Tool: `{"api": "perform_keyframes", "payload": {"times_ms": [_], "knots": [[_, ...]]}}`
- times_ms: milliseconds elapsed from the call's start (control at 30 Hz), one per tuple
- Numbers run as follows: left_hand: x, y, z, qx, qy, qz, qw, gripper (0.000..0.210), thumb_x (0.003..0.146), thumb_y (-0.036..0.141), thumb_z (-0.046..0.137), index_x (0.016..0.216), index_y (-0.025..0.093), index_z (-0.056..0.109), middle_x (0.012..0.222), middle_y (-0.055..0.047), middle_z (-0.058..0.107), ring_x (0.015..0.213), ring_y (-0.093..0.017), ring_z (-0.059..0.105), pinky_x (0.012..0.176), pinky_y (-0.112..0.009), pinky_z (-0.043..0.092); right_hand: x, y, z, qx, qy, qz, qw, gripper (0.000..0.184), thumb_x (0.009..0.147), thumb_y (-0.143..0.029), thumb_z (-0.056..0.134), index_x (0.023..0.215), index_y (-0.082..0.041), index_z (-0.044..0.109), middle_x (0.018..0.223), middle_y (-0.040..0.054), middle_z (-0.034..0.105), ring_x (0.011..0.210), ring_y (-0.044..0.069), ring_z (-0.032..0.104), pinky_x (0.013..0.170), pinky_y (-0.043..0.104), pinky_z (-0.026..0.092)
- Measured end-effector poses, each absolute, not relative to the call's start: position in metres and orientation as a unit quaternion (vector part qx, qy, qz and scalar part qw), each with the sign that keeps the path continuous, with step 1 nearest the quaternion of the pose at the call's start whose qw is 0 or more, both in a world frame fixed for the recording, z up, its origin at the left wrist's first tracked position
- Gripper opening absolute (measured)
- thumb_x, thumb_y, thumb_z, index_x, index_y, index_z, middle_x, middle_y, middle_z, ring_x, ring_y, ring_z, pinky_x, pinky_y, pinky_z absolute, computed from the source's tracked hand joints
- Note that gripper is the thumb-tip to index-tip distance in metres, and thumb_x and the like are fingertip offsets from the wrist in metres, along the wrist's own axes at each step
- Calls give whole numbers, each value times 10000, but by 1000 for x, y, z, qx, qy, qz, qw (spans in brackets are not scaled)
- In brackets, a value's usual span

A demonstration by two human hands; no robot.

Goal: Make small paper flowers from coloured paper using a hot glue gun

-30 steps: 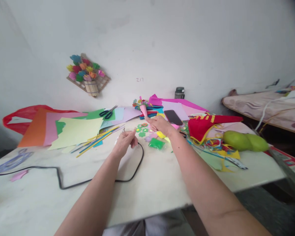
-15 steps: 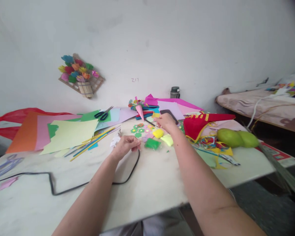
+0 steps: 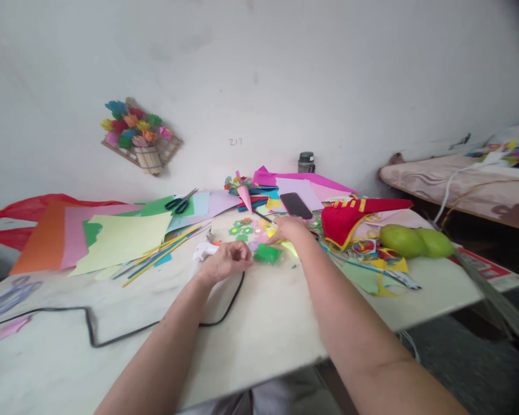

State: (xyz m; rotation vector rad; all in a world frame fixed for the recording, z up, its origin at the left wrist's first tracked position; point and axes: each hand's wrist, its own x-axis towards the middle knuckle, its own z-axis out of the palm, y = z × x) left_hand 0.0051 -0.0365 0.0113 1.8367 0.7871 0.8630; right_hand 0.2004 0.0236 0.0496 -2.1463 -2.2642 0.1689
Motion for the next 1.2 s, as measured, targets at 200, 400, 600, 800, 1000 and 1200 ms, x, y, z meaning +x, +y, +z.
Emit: {"api": "perform_keyframes", "payload": {"times_ms": [200, 400, 600, 800, 1000, 1200], "knots": [[1, -36, 13, 756, 337, 349, 439, 266, 698, 216, 568, 548, 161, 355, 571, 41, 438, 488, -53, 381, 473, -210, 286, 194, 25, 43, -686, -726, 32, 22, 637, 530, -442, 689, 1089, -162, 568, 1127, 152, 573, 1028, 298, 534, 841, 411, 401], [-3, -35, 12, 724, 386, 366, 440, 326, 780, 387, 493, 565, 143, 480, 480, 25, 468, 432, -69, 426, 469, -218, 328, 191, 23, 44, -701, -709, 13, 77, 403, 659, -201, 579, 1056, -128, 591, 1021, 170, 616, 974, 264, 573, 760, 335, 445], [-5, -29, 4, 645, 396, 406, 512, 326, 731, 448, 549, 675, 128, 571, 575, -19, 580, 470, -97, 525, 476, -221, 412, 189, 23, 52, -696, -678, -18, 234, 304, 685, -139, 522, 973, -139, 618, 953, 156, 628, 959, 281, 567, 764, 360, 436], [-4, -26, 5, 572, 419, 491, 506, 313, 644, 403, 657, 740, 114, 586, 763, -56, 638, 569, -105, 592, 545, -224, 473, 171, 32, 42, -493, -637, 322, 497, 328, 656, -155, 567, 983, -180, 553, 965, 57, 609, 845, 184, 595, 701, 293, 480], [1, -25, 11, 523, 460, 556, 453, 454, 604, 405, 685, 922, 103, 568, 828, -83, 649, 624, -154, 632, 579, -274, 504, 148, 23, 33, -311, -531, 590, 522, 321, 566, -71, 623, 840, -176, 491, 810, 4, 581, 697, 128, 590, 633, 287, 508], [-2, -24, 11, 518, 430, 598, 436, 366, 592, 386, 692, 787, 101, 569, 696, -46, 638, 589, -136, 607, 580, -265, 492, 141, 16, 34, -263, -506, 662, 486, 320, 561, -52, 628, 826, -171, 495, 812, 8, 592, 712, 129, 597, 661, 297, 505]]}}
